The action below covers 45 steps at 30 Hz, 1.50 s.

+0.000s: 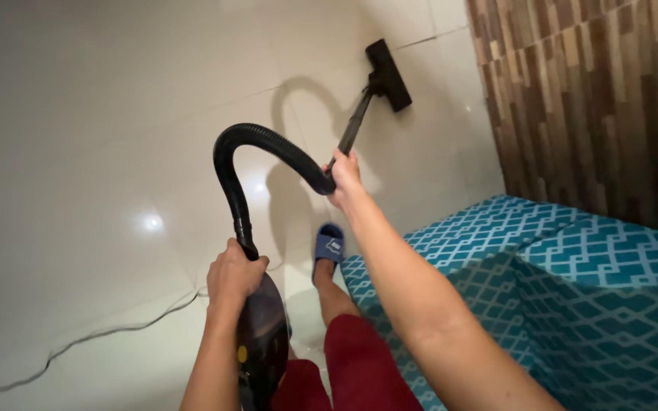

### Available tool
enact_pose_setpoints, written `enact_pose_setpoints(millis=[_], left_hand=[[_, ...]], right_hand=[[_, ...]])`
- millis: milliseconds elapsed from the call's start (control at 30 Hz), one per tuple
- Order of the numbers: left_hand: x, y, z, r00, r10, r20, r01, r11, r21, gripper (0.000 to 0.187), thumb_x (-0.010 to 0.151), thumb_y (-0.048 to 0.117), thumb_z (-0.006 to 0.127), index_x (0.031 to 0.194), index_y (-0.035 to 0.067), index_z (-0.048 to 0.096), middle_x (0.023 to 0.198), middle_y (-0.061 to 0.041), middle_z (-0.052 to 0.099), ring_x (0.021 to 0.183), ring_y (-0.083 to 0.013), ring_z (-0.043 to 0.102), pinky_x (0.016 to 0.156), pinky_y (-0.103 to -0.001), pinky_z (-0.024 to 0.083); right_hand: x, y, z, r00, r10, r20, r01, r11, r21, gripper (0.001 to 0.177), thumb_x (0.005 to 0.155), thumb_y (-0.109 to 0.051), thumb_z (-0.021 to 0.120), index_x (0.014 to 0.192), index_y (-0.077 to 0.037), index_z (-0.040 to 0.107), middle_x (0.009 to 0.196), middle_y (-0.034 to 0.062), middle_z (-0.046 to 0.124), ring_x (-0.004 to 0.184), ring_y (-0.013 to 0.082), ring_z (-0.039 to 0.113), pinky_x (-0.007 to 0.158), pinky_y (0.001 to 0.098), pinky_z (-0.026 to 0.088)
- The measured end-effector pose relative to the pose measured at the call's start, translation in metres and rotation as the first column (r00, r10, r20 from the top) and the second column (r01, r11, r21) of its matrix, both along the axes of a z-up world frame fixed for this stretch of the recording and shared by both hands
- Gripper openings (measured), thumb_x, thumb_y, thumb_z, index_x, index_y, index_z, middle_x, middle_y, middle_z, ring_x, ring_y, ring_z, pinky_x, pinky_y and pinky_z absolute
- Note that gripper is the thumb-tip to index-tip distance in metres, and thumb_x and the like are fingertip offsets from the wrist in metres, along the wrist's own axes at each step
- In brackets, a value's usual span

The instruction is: The person vacuums a tiled floor using a canister vacuum cleaner with a floor nozzle. They move the vacuum back and forth across the floor, cleaning around a patterned rug and near a bed with a blue patterned cover.

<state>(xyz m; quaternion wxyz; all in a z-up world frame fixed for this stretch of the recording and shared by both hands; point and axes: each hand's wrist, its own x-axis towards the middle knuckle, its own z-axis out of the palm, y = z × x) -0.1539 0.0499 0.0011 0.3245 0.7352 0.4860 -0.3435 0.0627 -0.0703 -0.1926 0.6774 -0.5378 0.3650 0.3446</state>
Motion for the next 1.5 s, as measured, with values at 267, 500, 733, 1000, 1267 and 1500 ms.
enact_pose_setpoints(millis=[267,500,733,1000,1267,1500], left_hand=[[-0.113,0.023,0.008,0.996,0.083,0.044,-0.085,0.996,0.036,0.051,0.074,0.033,0.071,0.11,-0.001,0.06,0.101,-0.025,0.071,0.097,-0.0419,0.068,0.087,-0.048,0.054],[-0.199,0.029,0.006,0.988,0.097,0.117,-0.102,0.994,0.039,0.055,0.073,0.037,0.074,0.111,-0.001,0.06,0.103,-0.025,0.07,0.101,-0.0415,0.067,0.089,-0.048,0.053],[-0.254,0.023,-0.008,0.999,0.019,0.043,-0.019,1.0,-0.001,0.05,0.076,0.03,0.072,0.111,-0.003,0.059,0.1,-0.025,0.071,0.098,-0.0406,0.069,0.089,-0.046,0.054],[-0.287,-0.016,-0.021,0.996,-0.069,0.061,0.067,0.997,0.04,0.042,0.08,0.03,0.068,0.107,-0.001,0.059,0.097,-0.023,0.073,0.096,-0.0391,0.07,0.087,-0.046,0.055],[-0.317,-0.061,-0.027,0.998,-0.045,0.039,0.044,0.999,0.027,0.049,0.078,0.037,0.071,0.107,-0.001,0.058,0.1,-0.024,0.07,0.099,-0.0407,0.067,0.088,-0.047,0.053],[-0.344,-0.113,-0.027,0.999,-0.032,0.038,0.031,0.999,0.02,0.045,0.074,0.029,0.069,0.106,-0.001,0.06,0.099,-0.023,0.071,0.097,-0.0405,0.068,0.086,-0.047,0.054]], right_hand=[[-0.118,0.053,0.03,0.989,0.126,-0.076,-0.123,0.991,0.047,0.019,0.1,-0.021,0.05,0.118,-0.014,0.047,0.082,0.0029,0.047,0.061,0.0138,0.049,0.051,0.0298,0.05],[-0.195,0.036,0.002,0.846,0.531,0.038,-0.527,0.846,-0.083,0.037,0.098,-0.023,0.052,0.134,-0.013,0.047,0.078,0.0044,0.052,0.058,0.0142,0.052,0.049,0.0321,0.048],[-0.21,-0.05,-0.008,0.287,0.955,0.076,-0.698,0.262,-0.667,0.064,0.089,-0.021,0.06,0.149,-0.014,0.039,0.104,0.022,0.065,0.087,0.0327,0.062,0.077,0.0429,0.05],[-0.258,-0.092,0.075,0.104,0.951,-0.292,-0.706,-0.136,-0.695,0.068,0.091,-0.031,0.054,0.155,-0.022,0.03,0.111,0.0297,0.066,0.105,0.0446,0.064,0.095,0.0473,0.049],[-0.34,-0.171,0.082,0.128,0.951,-0.281,-0.718,-0.106,-0.688,0.07,0.092,-0.035,0.056,0.155,-0.023,0.028,0.115,0.0342,0.062,0.111,0.0494,0.058,0.1,0.0485,0.045],[-0.398,-0.24,0.094,0.134,0.927,-0.349,-0.789,-0.113,-0.604,0.073,0.091,-0.035,0.054,0.157,-0.027,0.024,0.116,0.0341,0.063,0.112,0.0481,0.06,0.102,0.047,0.046]])
